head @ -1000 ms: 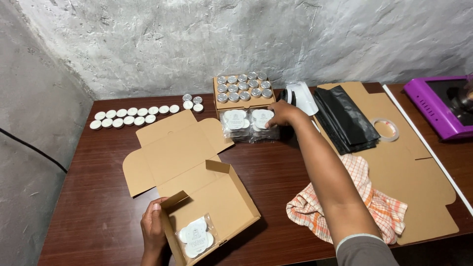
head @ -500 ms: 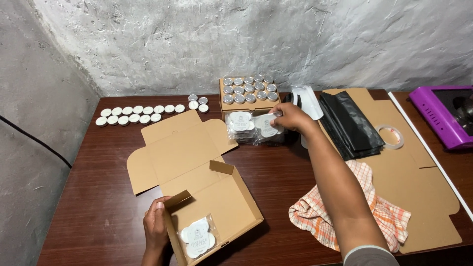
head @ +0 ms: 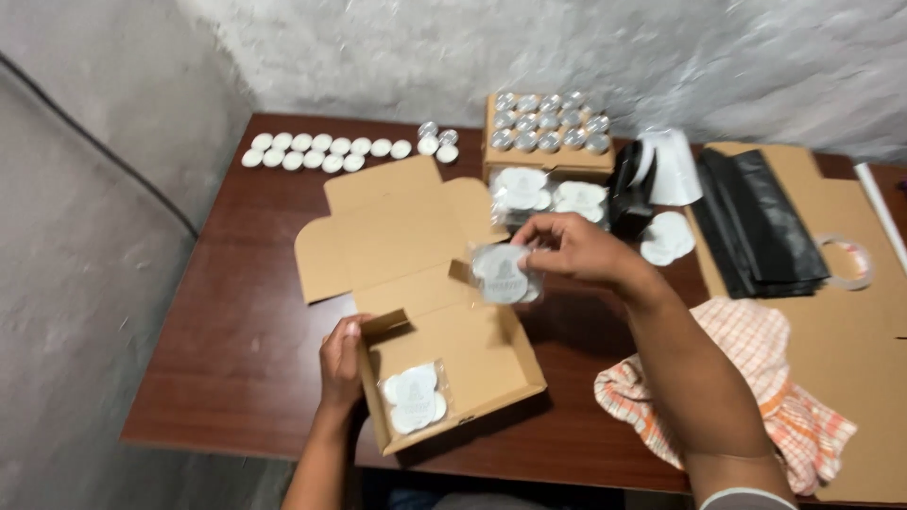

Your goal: The person folds a cardboard box, places packaged tea light candles into it, closes the box, and then inserts the box into a black plastic bag before sealing it with tape.

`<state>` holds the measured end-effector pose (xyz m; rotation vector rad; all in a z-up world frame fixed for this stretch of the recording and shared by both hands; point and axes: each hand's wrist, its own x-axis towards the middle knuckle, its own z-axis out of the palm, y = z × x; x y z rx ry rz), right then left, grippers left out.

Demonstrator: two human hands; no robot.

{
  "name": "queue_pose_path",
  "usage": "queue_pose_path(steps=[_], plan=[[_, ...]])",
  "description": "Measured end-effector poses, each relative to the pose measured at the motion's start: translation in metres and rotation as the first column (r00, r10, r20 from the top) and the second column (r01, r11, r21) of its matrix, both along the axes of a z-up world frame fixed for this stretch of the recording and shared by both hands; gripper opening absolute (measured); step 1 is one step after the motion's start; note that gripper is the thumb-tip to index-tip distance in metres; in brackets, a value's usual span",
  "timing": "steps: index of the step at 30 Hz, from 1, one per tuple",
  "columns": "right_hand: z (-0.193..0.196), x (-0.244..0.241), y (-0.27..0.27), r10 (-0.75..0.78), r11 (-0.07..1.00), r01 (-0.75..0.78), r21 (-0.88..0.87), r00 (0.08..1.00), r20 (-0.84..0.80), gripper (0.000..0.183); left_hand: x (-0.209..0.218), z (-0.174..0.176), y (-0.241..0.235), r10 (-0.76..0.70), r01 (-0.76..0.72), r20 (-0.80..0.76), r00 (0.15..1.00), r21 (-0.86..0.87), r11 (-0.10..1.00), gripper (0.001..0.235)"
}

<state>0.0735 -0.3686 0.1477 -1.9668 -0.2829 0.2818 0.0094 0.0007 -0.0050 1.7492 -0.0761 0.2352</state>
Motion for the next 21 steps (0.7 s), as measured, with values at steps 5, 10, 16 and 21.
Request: queue_pose_path(steps=[5, 10, 16, 21], plan=[[-0.02, -0.029, 0.049, 0.238, 0.913, -0.246, -0.327, 0.969, -0.066, 0.029, -0.003, 0.011, 0.0, -0.007, 0.007, -0.032, 0.999, 0.002, 1.0, 0.044], [-0.049, -0.039, 0.072, 0.345, 0.698, -0.403, -0.593, 0.914, -0.215, 0.026, -0.003, 0.01, 0.0, -0.028, 0.029, -0.031, 0.999, 0.003, 1.0, 0.046], [-0.097, -0.041, 0.084, 0.355, 0.51, -0.465, -0.724, 0.88, -0.316, 0.025, -0.003, 0.008, 0.003, -0.038, 0.038, -0.01, 0.999, 0.003, 0.999, 0.043], [-0.088, -0.06, 0.099, 0.408, 0.369, -0.388, -0.845, 0.884, -0.228, 0.011, -0.004, 0.016, -0.001, -0.033, 0.034, -0.024, 0.999, 0.011, 0.999, 0.045]])
